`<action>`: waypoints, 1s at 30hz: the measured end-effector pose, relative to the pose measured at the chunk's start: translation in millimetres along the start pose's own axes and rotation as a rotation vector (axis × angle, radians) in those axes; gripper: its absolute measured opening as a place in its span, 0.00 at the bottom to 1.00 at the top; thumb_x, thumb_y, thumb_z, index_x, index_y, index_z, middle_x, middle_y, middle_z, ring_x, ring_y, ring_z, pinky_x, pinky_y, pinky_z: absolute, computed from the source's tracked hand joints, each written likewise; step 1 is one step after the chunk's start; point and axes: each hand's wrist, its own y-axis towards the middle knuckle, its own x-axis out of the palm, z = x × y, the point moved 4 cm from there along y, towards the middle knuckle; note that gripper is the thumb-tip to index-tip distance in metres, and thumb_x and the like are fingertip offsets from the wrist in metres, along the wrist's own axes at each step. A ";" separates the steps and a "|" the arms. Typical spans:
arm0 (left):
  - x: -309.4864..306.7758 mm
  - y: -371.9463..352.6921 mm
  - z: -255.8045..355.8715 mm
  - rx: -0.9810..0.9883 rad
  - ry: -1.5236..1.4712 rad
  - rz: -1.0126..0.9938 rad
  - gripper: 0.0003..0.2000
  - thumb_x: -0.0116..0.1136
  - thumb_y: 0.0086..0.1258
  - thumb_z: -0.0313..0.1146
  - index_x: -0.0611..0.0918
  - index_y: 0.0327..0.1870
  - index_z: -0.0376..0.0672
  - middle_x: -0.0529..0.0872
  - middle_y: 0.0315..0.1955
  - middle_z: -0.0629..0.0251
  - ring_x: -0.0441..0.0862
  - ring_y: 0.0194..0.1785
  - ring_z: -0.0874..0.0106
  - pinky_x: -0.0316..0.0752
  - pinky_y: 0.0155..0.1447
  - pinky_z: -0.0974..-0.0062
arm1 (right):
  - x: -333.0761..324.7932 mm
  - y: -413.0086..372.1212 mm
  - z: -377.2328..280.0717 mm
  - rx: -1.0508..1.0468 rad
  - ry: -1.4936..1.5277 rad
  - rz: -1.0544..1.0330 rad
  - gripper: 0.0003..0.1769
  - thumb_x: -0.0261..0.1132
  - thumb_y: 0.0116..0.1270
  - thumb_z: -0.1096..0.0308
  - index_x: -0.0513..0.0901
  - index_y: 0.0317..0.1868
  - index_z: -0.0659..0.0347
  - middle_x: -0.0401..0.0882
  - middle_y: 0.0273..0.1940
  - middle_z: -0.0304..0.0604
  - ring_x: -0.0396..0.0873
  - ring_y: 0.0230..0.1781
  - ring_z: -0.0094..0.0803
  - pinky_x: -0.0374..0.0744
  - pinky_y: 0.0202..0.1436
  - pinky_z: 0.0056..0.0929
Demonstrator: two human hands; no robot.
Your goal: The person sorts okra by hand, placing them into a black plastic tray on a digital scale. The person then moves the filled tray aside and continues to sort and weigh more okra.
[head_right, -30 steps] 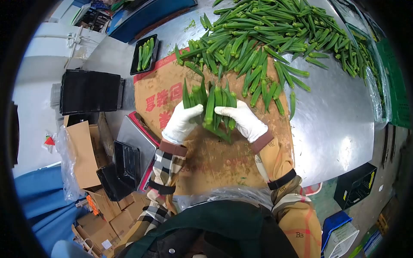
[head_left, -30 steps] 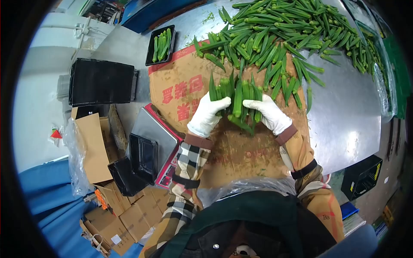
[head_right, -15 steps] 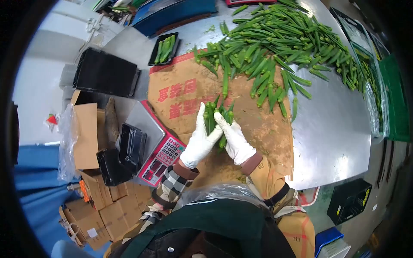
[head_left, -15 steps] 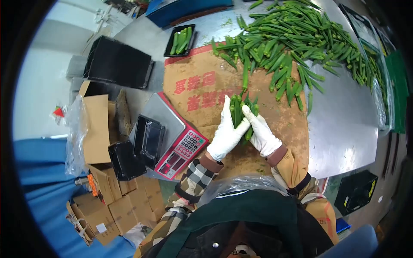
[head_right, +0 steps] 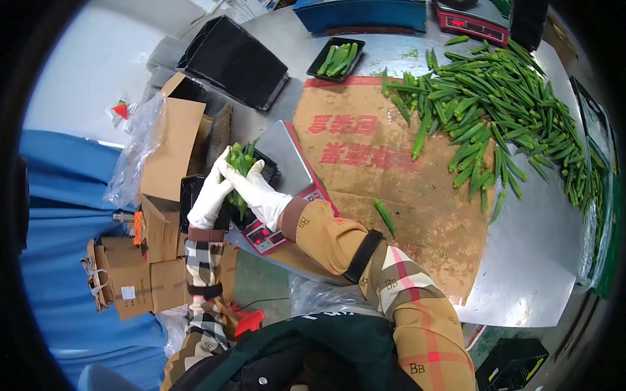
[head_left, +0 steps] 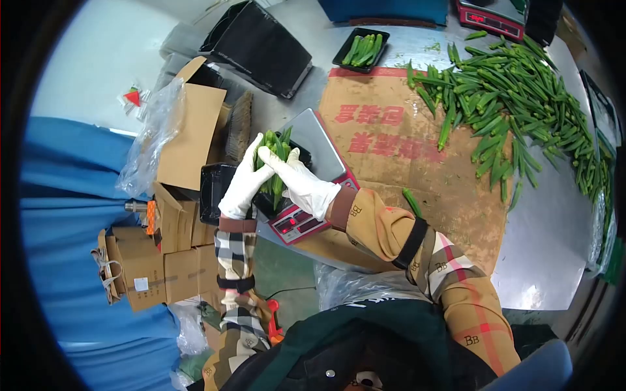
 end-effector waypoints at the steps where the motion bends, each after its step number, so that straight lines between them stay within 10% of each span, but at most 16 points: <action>1: -15.1 -0.2 -24.1 -0.043 0.004 0.003 0.36 0.64 0.76 0.35 0.60 0.81 0.37 0.72 0.73 0.55 0.69 0.75 0.67 0.63 0.78 0.70 | 3.6 -7.6 -2.8 0.031 -0.102 -0.032 0.58 0.69 0.70 0.39 0.43 0.85 0.52 0.56 0.80 0.42 0.61 0.78 0.34 0.64 0.77 0.49; 4: -35.3 -5.9 -49.8 -0.066 0.040 0.013 0.31 0.58 0.81 0.45 0.67 0.79 0.38 0.76 0.71 0.57 0.70 0.75 0.67 0.62 0.78 0.68 | -6.9 -57.4 -30.9 0.141 -0.369 -0.052 0.54 0.67 0.73 0.42 0.47 0.85 0.55 0.58 0.81 0.45 0.55 0.82 0.32 0.62 0.78 0.48; 7: -48.5 -33.5 -41.1 -0.151 -0.211 0.276 0.27 0.55 0.81 0.44 0.72 0.76 0.43 0.78 0.71 0.60 0.73 0.74 0.69 0.64 0.76 0.63 | -91.2 -114.5 -32.4 0.070 -0.248 0.116 0.30 0.57 0.82 0.59 0.68 0.76 0.67 0.78 0.68 0.50 0.80 0.65 0.36 0.79 0.68 0.38; 17: -87.9 -130.8 -125.3 -0.282 -0.341 0.778 0.21 0.54 0.82 0.47 0.79 0.67 0.43 0.86 0.60 0.58 0.85 0.58 0.68 0.77 0.62 0.66 | -323.7 -432.4 18.3 -0.110 -0.058 1.105 0.29 0.55 0.82 0.49 0.73 0.74 0.59 0.76 0.70 0.46 0.77 0.64 0.37 0.76 0.66 0.36; 30: -54.8 -111.0 -134.9 -0.237 -0.193 0.788 0.18 0.62 0.79 0.40 0.81 0.63 0.42 0.91 0.43 0.64 0.86 0.39 0.77 0.81 0.46 0.77 | -256.2 -337.8 4.9 -0.197 -0.619 0.938 0.18 0.61 0.79 0.70 0.80 0.65 0.66 0.86 0.52 0.42 0.84 0.52 0.27 0.80 0.55 0.22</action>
